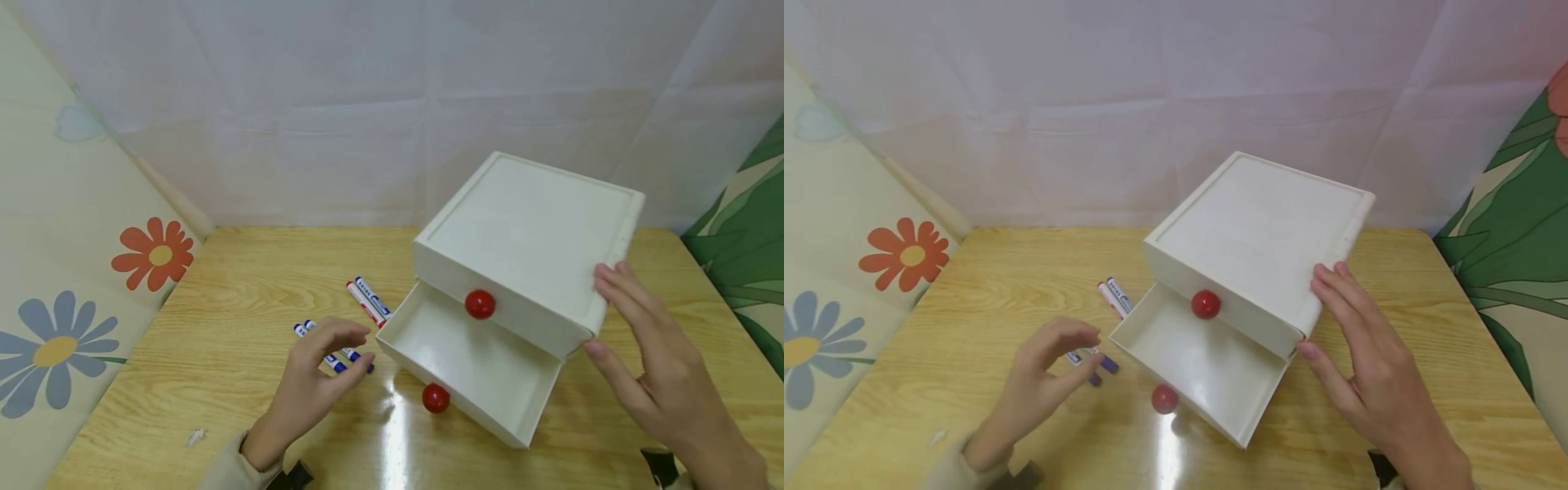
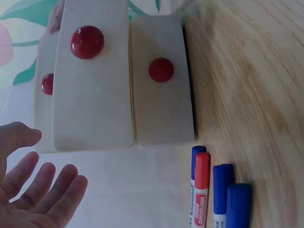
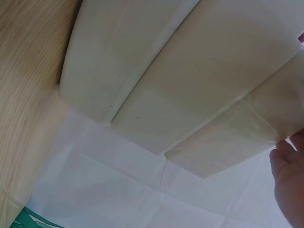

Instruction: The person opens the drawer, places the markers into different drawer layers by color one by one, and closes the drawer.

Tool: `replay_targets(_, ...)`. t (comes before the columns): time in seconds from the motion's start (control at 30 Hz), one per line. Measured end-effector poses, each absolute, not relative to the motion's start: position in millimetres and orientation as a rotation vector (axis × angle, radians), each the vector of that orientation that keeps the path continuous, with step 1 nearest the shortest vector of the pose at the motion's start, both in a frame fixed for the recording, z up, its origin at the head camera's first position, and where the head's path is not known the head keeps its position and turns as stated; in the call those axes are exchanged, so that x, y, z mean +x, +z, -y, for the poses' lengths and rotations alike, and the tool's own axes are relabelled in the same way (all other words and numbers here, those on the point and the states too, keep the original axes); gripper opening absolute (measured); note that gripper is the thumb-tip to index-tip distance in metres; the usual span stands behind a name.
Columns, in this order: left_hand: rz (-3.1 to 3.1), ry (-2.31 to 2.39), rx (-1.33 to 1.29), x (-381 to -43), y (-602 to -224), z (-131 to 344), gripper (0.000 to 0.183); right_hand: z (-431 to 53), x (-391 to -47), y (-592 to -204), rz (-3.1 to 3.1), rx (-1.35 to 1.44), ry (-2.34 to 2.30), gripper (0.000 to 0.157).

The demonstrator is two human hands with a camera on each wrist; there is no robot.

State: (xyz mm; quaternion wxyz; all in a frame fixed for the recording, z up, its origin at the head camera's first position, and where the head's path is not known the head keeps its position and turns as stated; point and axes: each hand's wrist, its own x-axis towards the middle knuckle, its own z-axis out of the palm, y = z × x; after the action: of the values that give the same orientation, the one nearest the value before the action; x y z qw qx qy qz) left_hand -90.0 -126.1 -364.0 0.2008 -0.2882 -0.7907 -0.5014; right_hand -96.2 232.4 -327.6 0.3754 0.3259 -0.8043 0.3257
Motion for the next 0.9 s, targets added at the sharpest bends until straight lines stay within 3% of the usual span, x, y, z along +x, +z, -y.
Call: replay_targets(0.9,2.501,-1.204,-0.689,-156.4,-381.0,165.0,0.038,-223.2,-93.6,-318.4,2.041,0.83,0.804,0.064)
